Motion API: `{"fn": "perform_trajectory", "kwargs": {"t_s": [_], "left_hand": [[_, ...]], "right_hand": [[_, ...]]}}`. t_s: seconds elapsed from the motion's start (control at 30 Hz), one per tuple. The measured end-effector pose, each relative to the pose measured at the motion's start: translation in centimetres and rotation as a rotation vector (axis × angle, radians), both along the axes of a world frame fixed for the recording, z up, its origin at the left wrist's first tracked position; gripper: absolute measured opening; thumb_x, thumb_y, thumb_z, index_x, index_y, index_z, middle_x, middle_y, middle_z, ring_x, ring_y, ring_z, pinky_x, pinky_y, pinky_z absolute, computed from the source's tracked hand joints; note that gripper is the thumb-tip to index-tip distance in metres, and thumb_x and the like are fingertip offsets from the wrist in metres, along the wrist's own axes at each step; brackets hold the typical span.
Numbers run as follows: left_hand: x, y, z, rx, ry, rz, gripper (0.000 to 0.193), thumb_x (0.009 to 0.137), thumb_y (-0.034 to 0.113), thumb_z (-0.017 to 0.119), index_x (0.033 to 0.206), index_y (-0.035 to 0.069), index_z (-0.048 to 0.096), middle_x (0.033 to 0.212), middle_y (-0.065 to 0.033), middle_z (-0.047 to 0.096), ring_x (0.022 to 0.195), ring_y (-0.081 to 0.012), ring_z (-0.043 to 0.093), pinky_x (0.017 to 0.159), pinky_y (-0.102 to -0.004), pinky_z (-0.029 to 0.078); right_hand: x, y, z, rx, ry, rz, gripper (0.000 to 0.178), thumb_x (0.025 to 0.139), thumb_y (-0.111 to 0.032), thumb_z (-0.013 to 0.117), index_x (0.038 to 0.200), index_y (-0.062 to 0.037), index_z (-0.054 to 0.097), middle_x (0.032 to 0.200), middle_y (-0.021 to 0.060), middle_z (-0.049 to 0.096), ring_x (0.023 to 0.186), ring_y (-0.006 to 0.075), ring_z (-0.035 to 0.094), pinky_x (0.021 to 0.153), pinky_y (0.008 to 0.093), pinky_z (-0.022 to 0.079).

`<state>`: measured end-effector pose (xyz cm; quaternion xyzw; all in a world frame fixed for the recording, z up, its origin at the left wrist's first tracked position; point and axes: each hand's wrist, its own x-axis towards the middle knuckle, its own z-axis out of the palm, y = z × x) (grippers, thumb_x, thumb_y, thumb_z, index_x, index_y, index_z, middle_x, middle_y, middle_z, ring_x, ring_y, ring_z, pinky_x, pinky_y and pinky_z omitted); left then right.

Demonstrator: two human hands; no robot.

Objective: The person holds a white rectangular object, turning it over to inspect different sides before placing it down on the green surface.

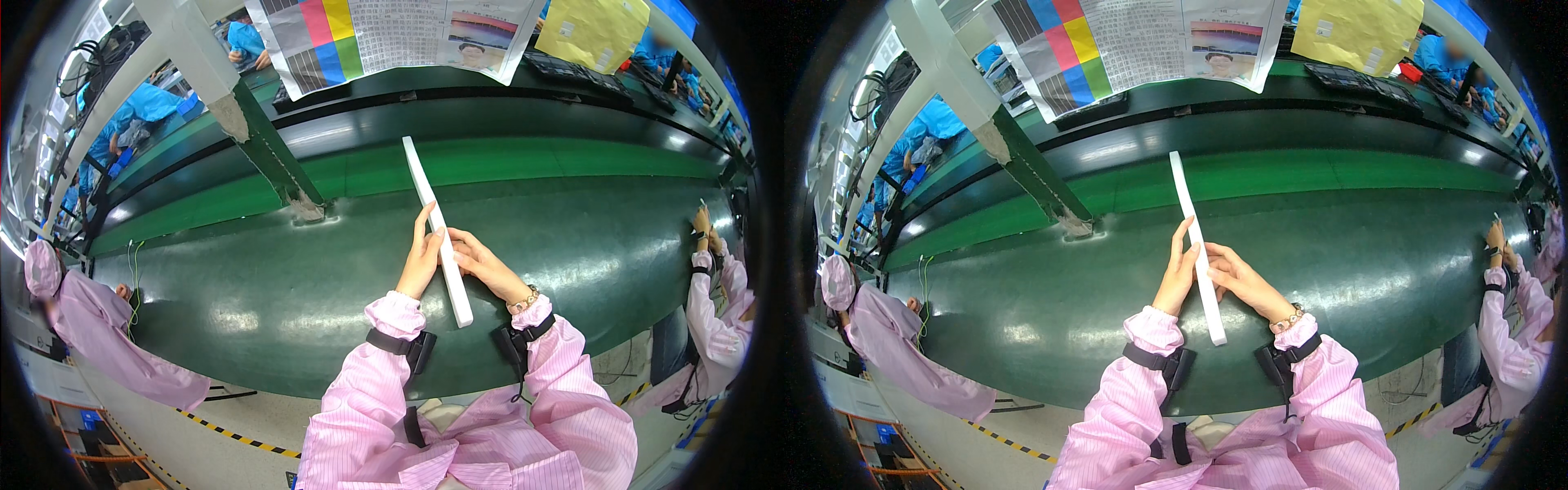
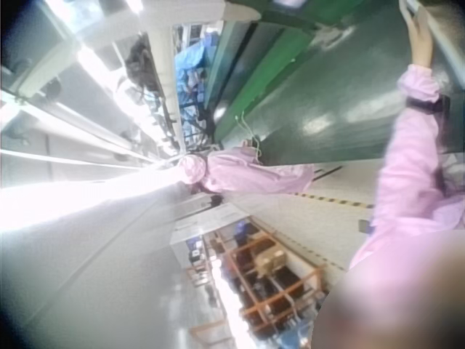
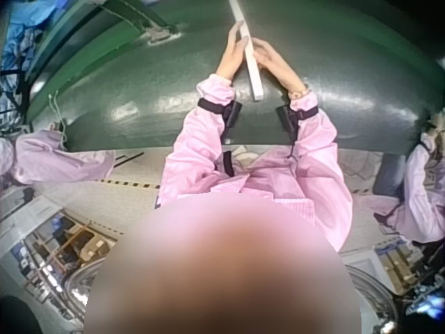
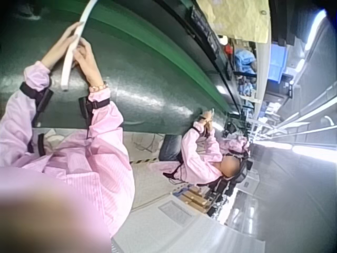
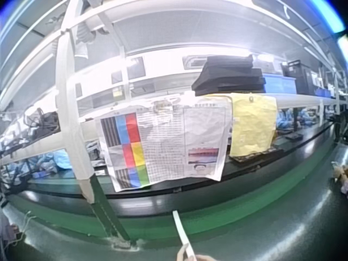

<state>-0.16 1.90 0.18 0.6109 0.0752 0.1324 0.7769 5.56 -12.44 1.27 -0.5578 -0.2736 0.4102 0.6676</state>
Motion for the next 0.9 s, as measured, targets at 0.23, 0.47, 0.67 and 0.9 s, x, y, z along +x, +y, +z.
{"fn": "perform_trajectory", "kwargs": {"t_s": [0.23,0.47,0.67,0.9], "left_hand": [[-0.06,-0.07,0.16,0.015,0.011,0.003,0.050,0.095,0.018,0.044,0.141,0.019,0.024,0.078,-0.0016,0.049,0.069,-0.0074,0.045,0.066,-0.0222,0.040],[0.03,0.01,-0.01,0.021,-0.004,0.012,0.050,0.095,0.018,0.044,0.141,0.019,0.024,0.078,-0.0018,0.049,0.069,-0.0074,0.045,0.066,-0.0224,0.040],[0.01,0.06,-0.05,0.027,-0.001,0.004,0.050,0.095,0.018,0.044,0.141,0.019,0.024,0.079,-0.0020,0.050,0.070,-0.0076,0.046,0.068,-0.0227,0.041],[-0.01,0.02,0.08,0.056,-0.007,0.013,0.050,0.095,0.020,0.044,0.141,0.020,0.024,0.079,-0.0018,0.050,0.071,-0.0078,0.046,0.069,-0.0226,0.041]], "right_hand": [[0.20,-0.05,-0.50,0.002,0.003,0.007,0.060,0.091,-0.033,0.053,0.138,-0.0060,0.027,0.125,0.0056,0.047,0.105,0.0107,0.048,0.084,0.0243,0.039],[0.11,0.01,-0.18,0.004,-0.001,0.001,0.060,0.091,-0.033,0.053,0.138,-0.0060,0.027,0.126,0.0055,0.047,0.105,0.0106,0.048,0.083,0.0244,0.040],[0.12,-0.02,-0.16,0.006,0.002,0.005,0.060,0.091,-0.034,0.053,0.138,-0.0059,0.027,0.126,0.0052,0.046,0.105,0.0103,0.047,0.083,0.0242,0.040],[0.02,-0.03,0.03,0.001,-0.005,0.001,0.060,0.091,-0.034,0.052,0.138,-0.0061,0.027,0.126,0.0049,0.046,0.103,0.0096,0.048,0.082,0.0237,0.040]]}}
